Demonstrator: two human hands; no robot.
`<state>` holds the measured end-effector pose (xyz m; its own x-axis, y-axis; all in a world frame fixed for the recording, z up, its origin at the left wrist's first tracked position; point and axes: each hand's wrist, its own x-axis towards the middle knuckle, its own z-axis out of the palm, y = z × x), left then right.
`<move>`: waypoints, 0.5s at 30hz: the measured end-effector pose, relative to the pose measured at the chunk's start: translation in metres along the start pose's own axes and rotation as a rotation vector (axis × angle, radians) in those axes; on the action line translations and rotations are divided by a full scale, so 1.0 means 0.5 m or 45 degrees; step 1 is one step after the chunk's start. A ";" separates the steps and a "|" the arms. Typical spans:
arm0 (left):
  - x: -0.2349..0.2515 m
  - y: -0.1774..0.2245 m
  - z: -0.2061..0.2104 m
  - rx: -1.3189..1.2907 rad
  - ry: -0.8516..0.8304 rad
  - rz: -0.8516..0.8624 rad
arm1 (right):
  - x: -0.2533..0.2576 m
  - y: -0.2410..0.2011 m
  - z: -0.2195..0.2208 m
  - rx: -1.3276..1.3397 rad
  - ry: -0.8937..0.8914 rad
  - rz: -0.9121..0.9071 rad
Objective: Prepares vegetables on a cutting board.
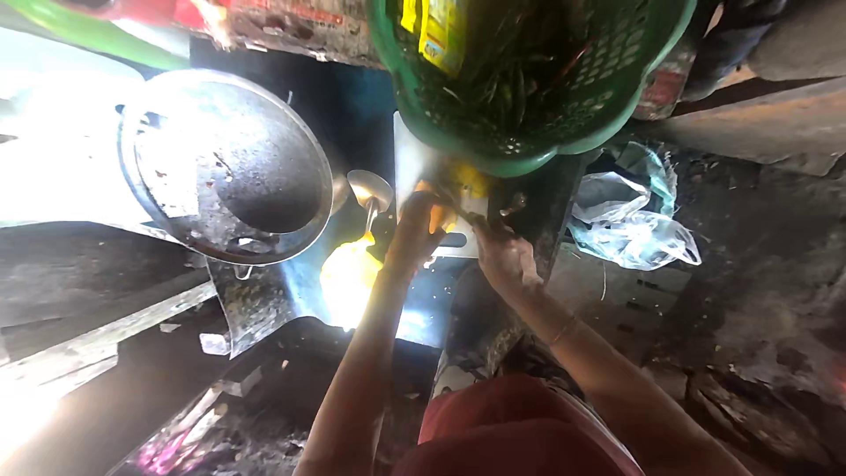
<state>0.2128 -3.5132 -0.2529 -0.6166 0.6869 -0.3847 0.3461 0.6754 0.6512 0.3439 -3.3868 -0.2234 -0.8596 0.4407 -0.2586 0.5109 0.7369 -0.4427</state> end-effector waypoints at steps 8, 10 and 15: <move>0.015 0.016 -0.006 -0.041 -0.047 -0.075 | 0.034 -0.005 0.017 -0.018 -0.130 -0.003; 0.013 0.007 -0.001 -0.076 -0.021 -0.040 | 0.059 0.000 0.027 0.021 -0.123 -0.004; 0.008 0.006 -0.002 -0.073 -0.022 -0.082 | 0.125 0.039 0.032 0.104 -0.212 -0.042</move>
<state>0.2107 -3.5085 -0.2520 -0.6237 0.6473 -0.4381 0.2648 0.7023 0.6608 0.3001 -3.3532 -0.2620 -0.8683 0.3209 -0.3782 0.4861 0.7027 -0.5196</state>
